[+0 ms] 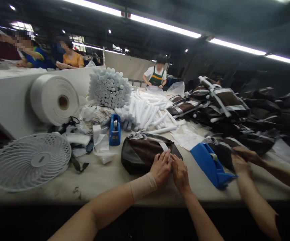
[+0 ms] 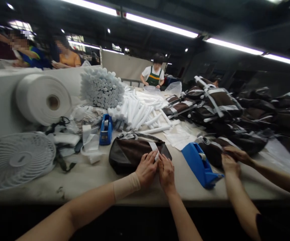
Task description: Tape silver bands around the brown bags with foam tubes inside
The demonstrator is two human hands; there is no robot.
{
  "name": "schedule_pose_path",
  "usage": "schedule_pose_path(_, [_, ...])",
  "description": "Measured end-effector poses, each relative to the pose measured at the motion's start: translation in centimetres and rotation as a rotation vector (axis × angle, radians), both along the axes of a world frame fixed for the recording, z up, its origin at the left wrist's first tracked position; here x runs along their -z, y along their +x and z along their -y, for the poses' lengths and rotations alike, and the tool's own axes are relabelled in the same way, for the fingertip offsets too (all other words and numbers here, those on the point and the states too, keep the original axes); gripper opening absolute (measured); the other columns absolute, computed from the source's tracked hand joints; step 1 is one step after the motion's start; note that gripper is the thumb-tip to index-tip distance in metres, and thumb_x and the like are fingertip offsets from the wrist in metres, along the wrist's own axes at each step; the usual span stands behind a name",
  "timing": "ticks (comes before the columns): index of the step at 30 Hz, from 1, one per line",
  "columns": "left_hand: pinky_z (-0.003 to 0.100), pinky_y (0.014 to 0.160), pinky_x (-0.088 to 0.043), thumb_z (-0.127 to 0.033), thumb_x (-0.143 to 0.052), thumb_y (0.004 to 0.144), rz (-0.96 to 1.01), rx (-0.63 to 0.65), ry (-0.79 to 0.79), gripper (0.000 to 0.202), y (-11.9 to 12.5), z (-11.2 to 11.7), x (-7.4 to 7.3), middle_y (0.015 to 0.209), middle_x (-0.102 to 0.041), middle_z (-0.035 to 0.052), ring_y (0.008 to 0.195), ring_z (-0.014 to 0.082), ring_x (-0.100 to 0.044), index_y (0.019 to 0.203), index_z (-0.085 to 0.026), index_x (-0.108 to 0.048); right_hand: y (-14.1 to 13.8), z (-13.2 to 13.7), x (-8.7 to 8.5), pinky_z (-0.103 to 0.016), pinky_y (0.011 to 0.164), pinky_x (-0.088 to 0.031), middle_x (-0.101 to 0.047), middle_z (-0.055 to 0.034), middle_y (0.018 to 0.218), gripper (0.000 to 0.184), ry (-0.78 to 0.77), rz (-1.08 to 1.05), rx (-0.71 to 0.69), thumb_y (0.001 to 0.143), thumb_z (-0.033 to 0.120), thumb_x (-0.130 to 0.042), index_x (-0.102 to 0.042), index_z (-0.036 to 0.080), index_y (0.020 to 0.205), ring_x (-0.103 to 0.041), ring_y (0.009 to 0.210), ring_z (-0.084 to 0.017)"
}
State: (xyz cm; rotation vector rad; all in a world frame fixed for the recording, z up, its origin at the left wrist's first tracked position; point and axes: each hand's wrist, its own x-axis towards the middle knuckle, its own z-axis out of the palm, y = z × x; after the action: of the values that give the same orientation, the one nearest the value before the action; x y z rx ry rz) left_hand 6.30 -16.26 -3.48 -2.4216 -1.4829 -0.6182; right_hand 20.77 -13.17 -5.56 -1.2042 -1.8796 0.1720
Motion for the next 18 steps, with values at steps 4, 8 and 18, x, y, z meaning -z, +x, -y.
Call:
schedule_pose_path(4, [0.037, 0.116, -0.034, -0.037, -0.049, 0.094, 0.135, 0.102, 0.009, 0.051, -3.8, 2.7, -1.8, 0.156, -0.031, 0.0117, 0.144, 0.0247, -0.028, 0.14, -0.016, -0.046, 1.2, -0.6, -1.2, -0.055, 0.11, -0.035, -0.064, -0.0138, 0.125, 0.041, -0.104, -0.053, -0.067, 0.095, 0.042, -0.04, -0.065, 0.019, 0.118, -0.054, 0.125, -0.031])
schedule_pose_path(8, [0.04, 0.114, -0.037, -0.029, -0.045, 0.096, 0.317, -0.046, -0.146, 0.038, -9.3, -1.4, -4.7, 0.145, -0.047, 0.0128, 0.136, 0.024, -0.041, 0.128, -0.014, -0.057, 0.0, -4.0, -5.3, -0.047, 0.107, -0.04, -0.065, -0.0156, 0.12, 0.035, -0.118, -0.073, -0.038, 0.095, 0.031, -0.04, -0.065, 0.014, 0.114, -0.056, 0.119, -0.03])
schedule_pose_path(18, [0.042, 0.096, -0.048, -0.054, -0.043, 0.095, 0.149, -0.202, -0.632, 0.05, -11.3, -15.3, -4.6, 0.117, -0.067, 0.0145, 0.108, 0.0241, -0.064, 0.115, -0.013, -0.065, -6.9, -16.6, -6.9, -0.027, 0.078, -0.047, -0.069, -0.0036, 0.073, 0.023, -0.496, 0.378, -0.305, 0.089, 0.024, -0.058, -0.068, 0.018, 0.07, -0.062, 0.076, -0.017])
